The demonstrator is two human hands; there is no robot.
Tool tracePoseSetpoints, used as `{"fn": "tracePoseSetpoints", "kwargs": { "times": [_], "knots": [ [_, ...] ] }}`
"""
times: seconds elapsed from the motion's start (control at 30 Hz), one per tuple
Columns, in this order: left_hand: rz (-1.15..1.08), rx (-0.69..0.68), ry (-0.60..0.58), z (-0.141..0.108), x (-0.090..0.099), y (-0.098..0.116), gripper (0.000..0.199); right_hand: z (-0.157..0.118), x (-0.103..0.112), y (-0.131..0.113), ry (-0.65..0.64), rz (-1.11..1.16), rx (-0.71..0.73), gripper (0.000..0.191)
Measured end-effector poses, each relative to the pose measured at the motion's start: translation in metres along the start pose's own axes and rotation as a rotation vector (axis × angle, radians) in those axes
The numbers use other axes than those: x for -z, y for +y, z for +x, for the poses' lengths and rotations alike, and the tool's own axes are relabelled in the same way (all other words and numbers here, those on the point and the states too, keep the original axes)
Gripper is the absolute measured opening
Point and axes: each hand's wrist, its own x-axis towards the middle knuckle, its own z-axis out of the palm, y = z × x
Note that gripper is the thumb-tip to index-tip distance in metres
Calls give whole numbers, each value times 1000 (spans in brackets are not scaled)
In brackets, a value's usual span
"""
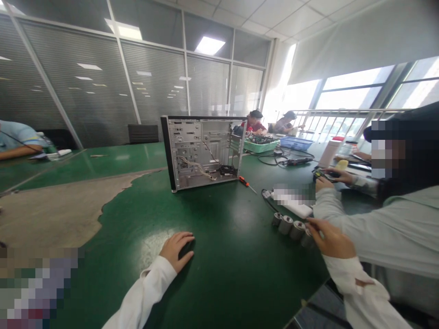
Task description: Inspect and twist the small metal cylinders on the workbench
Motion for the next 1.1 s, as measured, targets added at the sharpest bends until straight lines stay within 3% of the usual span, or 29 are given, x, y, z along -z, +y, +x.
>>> {"fn": "tracePoseSetpoints", "kwargs": {
  "times": [0.1, 0.43, 0.6, 0.93, 1.1],
  "knots": [
    [3, -11, -4, 0, 0, 0, 34, -8, 0, 19, -98, 29, -106, 25],
    [1, 0, -7, 1, 3, 3, 33, -8, 5, 12, -134, 98, -242, 27],
    [5, 6, -1, 1, 3, 3, 33, -6, 9, 14, -199, 120, -203, 20],
    [1, -5, 4, 1, 1, 2, 32, -17, 10, 13, -98, 140, -29, 25],
    [3, -4, -7, 1, 0, 1, 32, 7, 5, -4, -104, 86, 83, 34]
  ]
}}
